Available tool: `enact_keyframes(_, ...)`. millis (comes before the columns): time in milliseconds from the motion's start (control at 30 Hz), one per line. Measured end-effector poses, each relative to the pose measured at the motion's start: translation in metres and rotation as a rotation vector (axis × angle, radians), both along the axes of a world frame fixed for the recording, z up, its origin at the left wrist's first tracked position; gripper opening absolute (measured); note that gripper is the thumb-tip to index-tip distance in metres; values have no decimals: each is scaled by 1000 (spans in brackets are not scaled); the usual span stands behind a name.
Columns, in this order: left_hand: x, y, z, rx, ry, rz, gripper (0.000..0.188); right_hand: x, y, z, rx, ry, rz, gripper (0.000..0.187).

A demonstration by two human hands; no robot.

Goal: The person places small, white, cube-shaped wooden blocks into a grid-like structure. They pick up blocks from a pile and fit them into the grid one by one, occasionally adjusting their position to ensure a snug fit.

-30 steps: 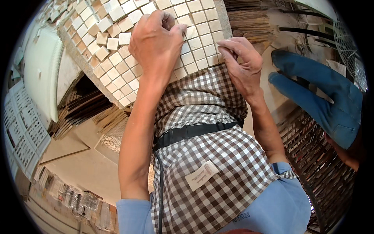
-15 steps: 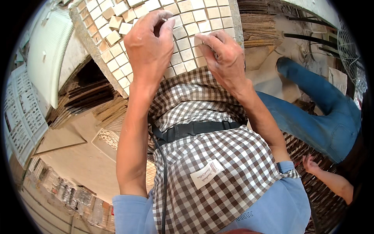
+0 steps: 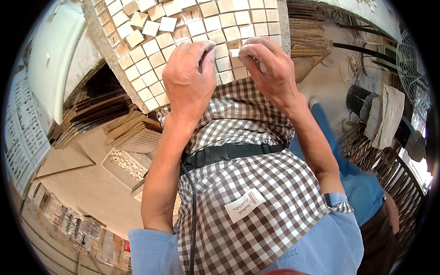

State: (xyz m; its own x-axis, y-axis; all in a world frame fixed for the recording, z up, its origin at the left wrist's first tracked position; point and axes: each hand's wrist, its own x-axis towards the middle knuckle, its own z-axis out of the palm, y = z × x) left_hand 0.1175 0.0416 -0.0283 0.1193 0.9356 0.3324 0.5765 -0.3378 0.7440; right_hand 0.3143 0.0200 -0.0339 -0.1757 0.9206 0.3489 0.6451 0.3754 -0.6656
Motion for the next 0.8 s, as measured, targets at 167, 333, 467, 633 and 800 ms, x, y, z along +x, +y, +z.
enact_keyframes(167, 7, -9, -2, -8, 10, 2, 13, 1, -1, -15, 185, 44, -14, 17)
enact_keyframes(333, 12, -12, -10, 47, 120, -78, 17, 1, -3, -12, 174, 3, 68, 21)
enact_keyframes(467, 15, -14, -6, 29, 145, -64, 17, 6, -6, -6, 128, -14, 68, 22)
enact_keyframes(633, 16, -15, -3, -40, 102, -30, 14, -3, -10, -8, 86, 13, -35, 23)
enact_keyframes(800, 18, -17, -1, -53, 89, -13, 11, 2, -8, -10, 159, 28, 53, 25)
